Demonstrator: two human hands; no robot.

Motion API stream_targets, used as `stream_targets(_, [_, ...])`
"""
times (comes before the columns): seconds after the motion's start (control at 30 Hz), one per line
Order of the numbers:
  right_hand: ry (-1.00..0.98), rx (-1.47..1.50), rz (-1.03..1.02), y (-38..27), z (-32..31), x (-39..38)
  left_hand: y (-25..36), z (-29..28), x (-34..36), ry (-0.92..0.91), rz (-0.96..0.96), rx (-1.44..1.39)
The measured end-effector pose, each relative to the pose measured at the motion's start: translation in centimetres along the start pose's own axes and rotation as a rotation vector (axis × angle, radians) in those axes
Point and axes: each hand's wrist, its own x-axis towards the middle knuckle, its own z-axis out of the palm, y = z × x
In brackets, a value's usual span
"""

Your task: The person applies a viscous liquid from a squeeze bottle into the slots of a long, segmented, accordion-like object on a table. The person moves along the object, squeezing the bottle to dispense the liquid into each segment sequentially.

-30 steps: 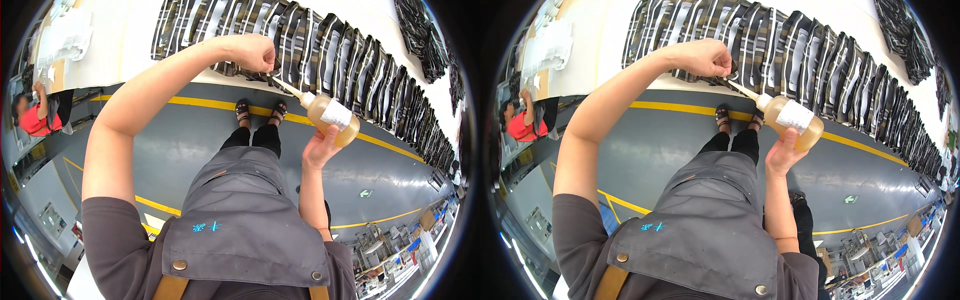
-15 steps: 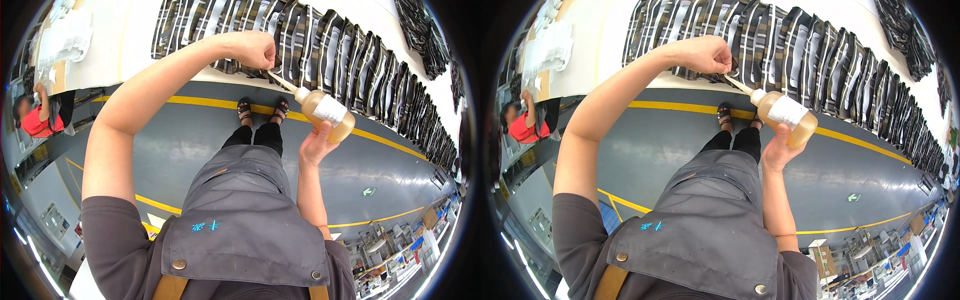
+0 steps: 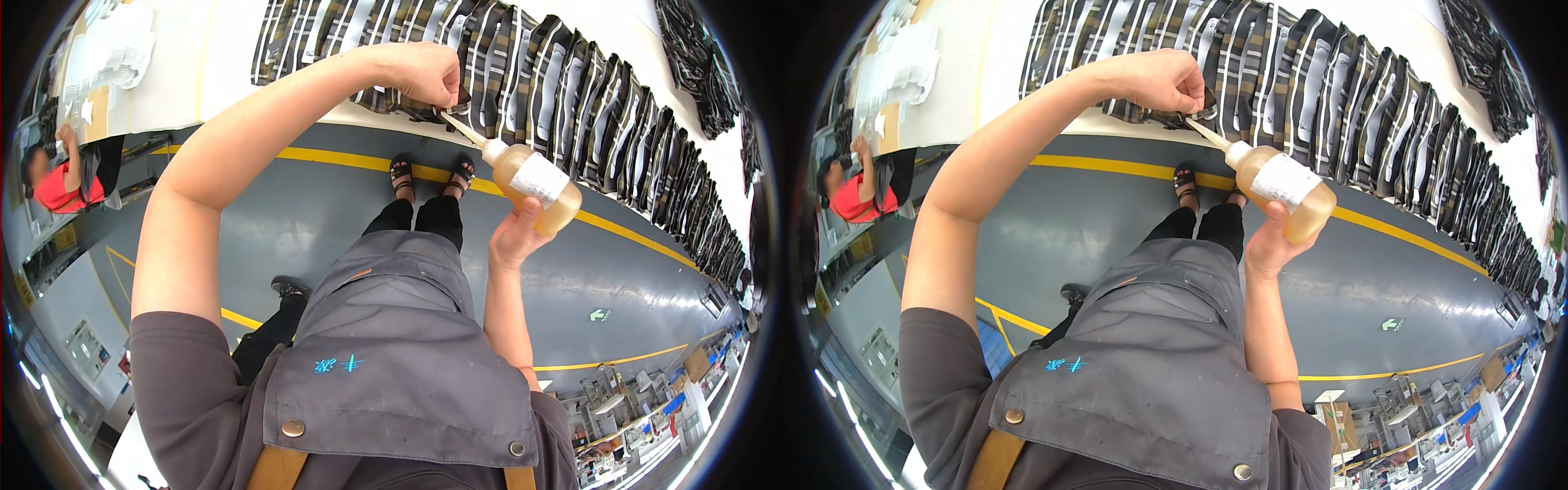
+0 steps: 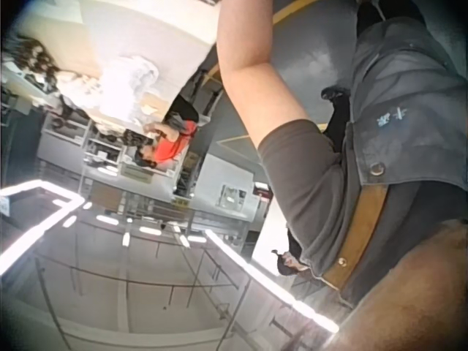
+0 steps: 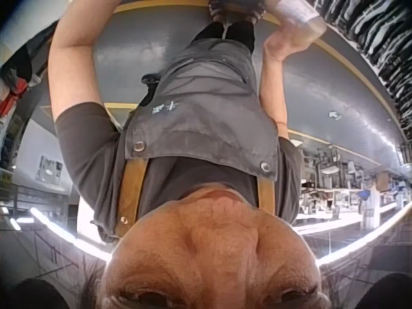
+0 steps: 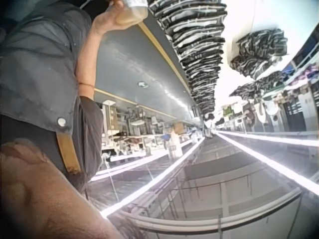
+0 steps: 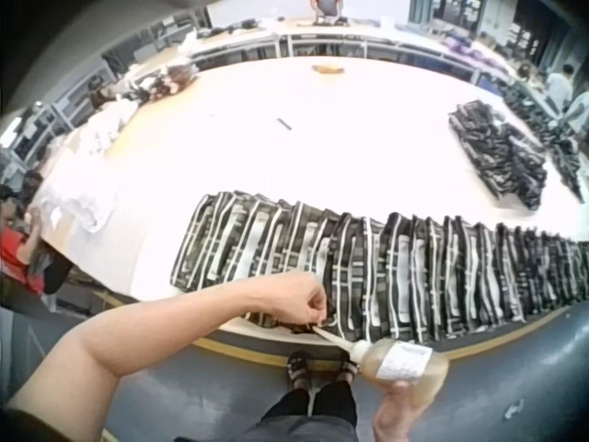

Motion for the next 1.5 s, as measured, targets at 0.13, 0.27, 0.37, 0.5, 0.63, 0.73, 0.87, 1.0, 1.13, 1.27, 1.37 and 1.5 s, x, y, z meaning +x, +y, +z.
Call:
stream_targets(0.13, [-0.054,-0.092,-0.042,0.5,-0.2,-0.5,0.0,0.0,0.0,0.022,0.003,-0.021])
stream_targets(0.27, [0.007,0.011,-0.038,-0.4,0.5,-0.3,-0.1,0.0,0.0,0.007,-0.002,-0.021])
stream_targets(0.37, [0.03,0.0,-0.024,-0.5,0.4,-0.1,-0.1,0.1,0.2,0.008,0.005,0.0])
stream_targets(0.5, [-0.086,-0.126,-0.049,0.4,-0.8,0.1,-0.4,0.2,0.2,0.002,0.017,0.007])
stream_targets(0.63, [0.007,-0.004,-0.008,-0.4,0.4,-0.3,-0.6,0.2,0.1,0.006,0.023,-0.012])
stream_targets(0.73, [0.062,0.036,0.019,-0.8,0.6,-0.1,-0.3,0.0,-0.2,0.002,0.009,-0.018])
stream_targets(0.87, [-0.032,-0.056,-0.026,0.4,-0.8,0.3,-0.4,0.0,-0.2,-0.006,-0.006,-0.006])
stream_targets(1.0, [-0.082,-0.049,0.105,-0.1,0.1,-0.6,-1.4,0.5,0.1,0.004,0.036,-0.04])
stream_targets(1.13, [-0.157,0.146,0.352,-0.5,-0.9,-1.1,-1.7,0.4,-0.1,-0.023,0.08,-0.017])
stream_targets(1.27, [-0.051,0.366,0.612,-0.7,-2.6,-0.4,-2.0,0.5,-0.4,-0.052,0.128,0.038])
stream_targets(1.37, [0.018,0.734,0.792,-1.0,-4.3,1.7,-2.4,0.8,-1.0,-0.011,0.146,-0.007])
stream_targets(1.5, [-0.144,1.405,0.929,-3.5,-3.6,5.2,-1.8,0.7,-2.7,0.001,0.038,-0.022])
